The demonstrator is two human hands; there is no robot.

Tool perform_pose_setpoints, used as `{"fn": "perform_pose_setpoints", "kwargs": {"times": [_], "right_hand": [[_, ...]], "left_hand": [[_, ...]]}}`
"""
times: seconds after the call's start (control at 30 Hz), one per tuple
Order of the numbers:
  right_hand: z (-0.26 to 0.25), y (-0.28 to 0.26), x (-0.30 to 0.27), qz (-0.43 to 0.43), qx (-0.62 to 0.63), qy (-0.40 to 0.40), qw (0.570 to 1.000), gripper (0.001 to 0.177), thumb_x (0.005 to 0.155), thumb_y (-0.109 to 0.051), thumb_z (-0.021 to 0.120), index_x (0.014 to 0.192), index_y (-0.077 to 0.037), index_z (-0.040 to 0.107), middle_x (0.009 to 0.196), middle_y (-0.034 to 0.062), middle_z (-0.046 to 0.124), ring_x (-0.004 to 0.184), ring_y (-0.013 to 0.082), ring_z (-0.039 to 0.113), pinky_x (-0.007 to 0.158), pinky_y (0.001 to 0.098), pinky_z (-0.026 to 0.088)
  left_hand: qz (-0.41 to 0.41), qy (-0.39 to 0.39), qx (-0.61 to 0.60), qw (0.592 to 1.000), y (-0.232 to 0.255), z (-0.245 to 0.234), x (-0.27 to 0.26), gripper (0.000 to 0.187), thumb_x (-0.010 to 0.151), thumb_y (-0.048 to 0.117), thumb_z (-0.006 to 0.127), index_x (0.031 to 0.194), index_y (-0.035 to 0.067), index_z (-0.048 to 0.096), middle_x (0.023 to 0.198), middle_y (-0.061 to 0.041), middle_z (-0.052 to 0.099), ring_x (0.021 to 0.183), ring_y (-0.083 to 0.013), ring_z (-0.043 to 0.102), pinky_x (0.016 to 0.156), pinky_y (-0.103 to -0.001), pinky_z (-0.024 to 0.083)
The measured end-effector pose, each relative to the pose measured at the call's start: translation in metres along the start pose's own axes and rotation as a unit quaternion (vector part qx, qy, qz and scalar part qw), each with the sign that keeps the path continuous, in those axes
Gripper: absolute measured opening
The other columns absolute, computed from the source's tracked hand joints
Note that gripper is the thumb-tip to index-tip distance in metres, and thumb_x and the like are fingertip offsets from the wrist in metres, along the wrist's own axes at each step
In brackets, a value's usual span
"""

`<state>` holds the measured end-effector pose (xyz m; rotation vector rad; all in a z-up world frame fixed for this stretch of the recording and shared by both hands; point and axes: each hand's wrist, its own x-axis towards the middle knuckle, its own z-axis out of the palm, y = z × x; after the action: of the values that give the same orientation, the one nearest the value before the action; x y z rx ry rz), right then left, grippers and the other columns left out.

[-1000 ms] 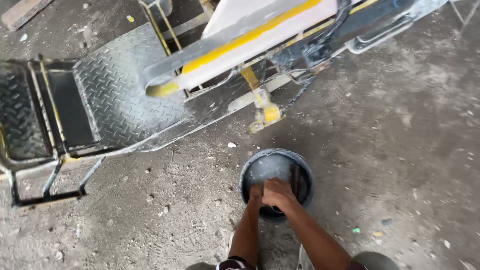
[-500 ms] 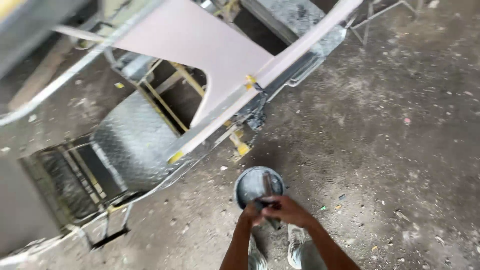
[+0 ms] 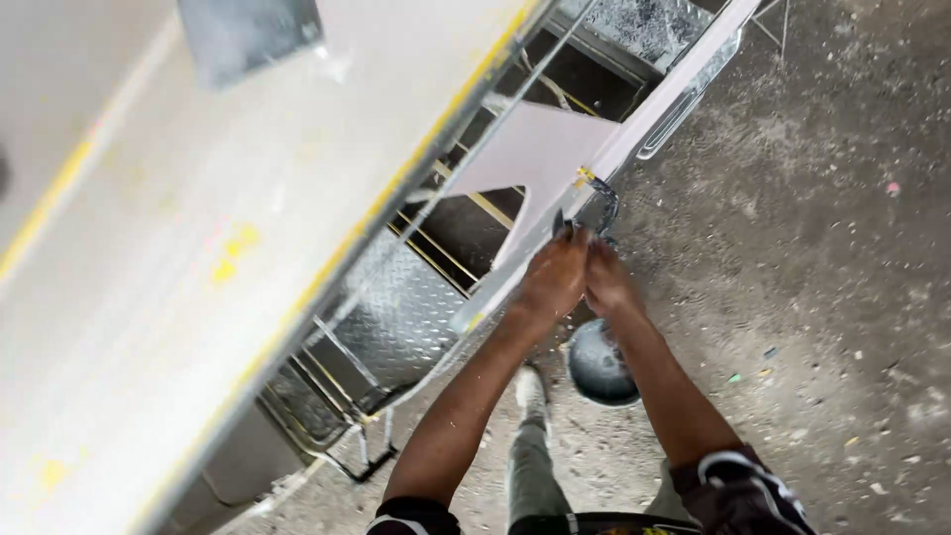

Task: The person wets a sanding block in a bucket and then sands the side panel of a white vehicle. The person repeatedly dips the sanding block into the bucket to keep it wet while smoothing the vehicle's surface.

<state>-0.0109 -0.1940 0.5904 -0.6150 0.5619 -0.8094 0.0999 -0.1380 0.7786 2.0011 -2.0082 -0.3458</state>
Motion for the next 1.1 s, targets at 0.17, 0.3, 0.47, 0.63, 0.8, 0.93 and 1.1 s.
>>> {"fn": "perform_pose_setpoints", "kwargs": {"times": [0.17,0.3,0.47,0.63,0.8,0.93,1.1], "right_hand": [[0.171,-0.071,0.079,-0.159,0.021,0.119,0.980,0.033,0.098,-0.020,0.069,0.126,-0.008,0.055,0.121,0.0071,0.064,0.105,0.0180,0.064,0.087,0.0317,0.057],[0.218,-0.054,0.099,-0.276,0.147,0.193,0.930,0.039,0.105,-0.026,0.071,0.135,-0.006,0.056,0.127,0.0175,0.060,0.107,0.0254,0.062,0.088,0.0333,0.056],[0.267,-0.060,0.035,-0.372,-0.206,0.233,0.875,0.048,0.106,-0.021,0.061,0.150,-0.004,0.053,0.150,0.0239,0.047,0.134,0.0351,0.054,0.108,0.0417,0.048],[0.278,-0.082,0.042,-0.338,-0.346,0.279,0.830,0.047,0.109,-0.023,0.062,0.150,-0.004,0.051,0.160,0.0236,0.043,0.142,0.0328,0.055,0.115,0.0401,0.049],[0.301,-0.061,0.016,-0.376,-0.412,0.266,0.786,0.058,0.102,-0.020,0.064,0.152,0.004,0.047,0.156,0.0281,0.042,0.139,0.0398,0.050,0.114,0.0447,0.044],[0.295,-0.105,0.035,-0.308,-0.328,0.281,0.848,0.055,0.103,-0.022,0.063,0.150,0.002,0.049,0.154,0.0287,0.043,0.133,0.0367,0.058,0.102,0.0389,0.055],[0.300,-0.062,0.023,-0.381,-0.417,0.281,0.776,0.060,0.100,-0.017,0.064,0.154,0.003,0.047,0.154,0.0293,0.040,0.138,0.0410,0.051,0.111,0.0427,0.048]], "left_hand": [[0.103,0.052,0.195,0.974,-0.040,-0.145,0.017,0.046,0.090,0.006,0.059,0.135,-0.004,0.056,0.143,-0.022,0.053,0.135,-0.0362,0.052,0.115,-0.047,0.042],[0.149,0.118,0.233,0.954,-0.056,-0.164,0.001,0.058,0.089,0.005,0.056,0.145,-0.011,0.049,0.155,-0.029,0.043,0.146,-0.0414,0.043,0.120,-0.049,0.038],[0.109,0.161,0.181,0.964,-0.065,-0.167,-0.001,0.049,0.098,0.008,0.058,0.144,-0.009,0.049,0.153,-0.029,0.046,0.143,-0.0432,0.047,0.116,-0.050,0.038],[0.079,0.107,0.142,0.981,-0.067,-0.174,0.016,0.068,0.087,0.003,0.058,0.148,-0.021,0.040,0.146,-0.039,0.049,0.133,-0.0496,0.050,0.114,-0.050,0.041],[0.050,0.149,-0.035,0.987,-0.065,-0.186,0.033,0.053,0.099,0.015,0.058,0.142,-0.014,0.047,0.136,-0.041,0.056,0.125,-0.0558,0.054,0.109,-0.053,0.040],[0.019,0.059,-0.060,0.996,-0.089,-0.172,0.038,0.055,0.098,0.011,0.045,0.149,-0.011,0.045,0.129,-0.038,0.061,0.123,-0.0522,0.060,0.113,-0.052,0.043],[0.041,0.117,-0.043,0.991,-0.086,-0.175,0.037,0.052,0.101,0.020,0.049,0.143,-0.012,0.048,0.136,-0.041,0.057,0.127,-0.0540,0.053,0.111,-0.054,0.038]]}}
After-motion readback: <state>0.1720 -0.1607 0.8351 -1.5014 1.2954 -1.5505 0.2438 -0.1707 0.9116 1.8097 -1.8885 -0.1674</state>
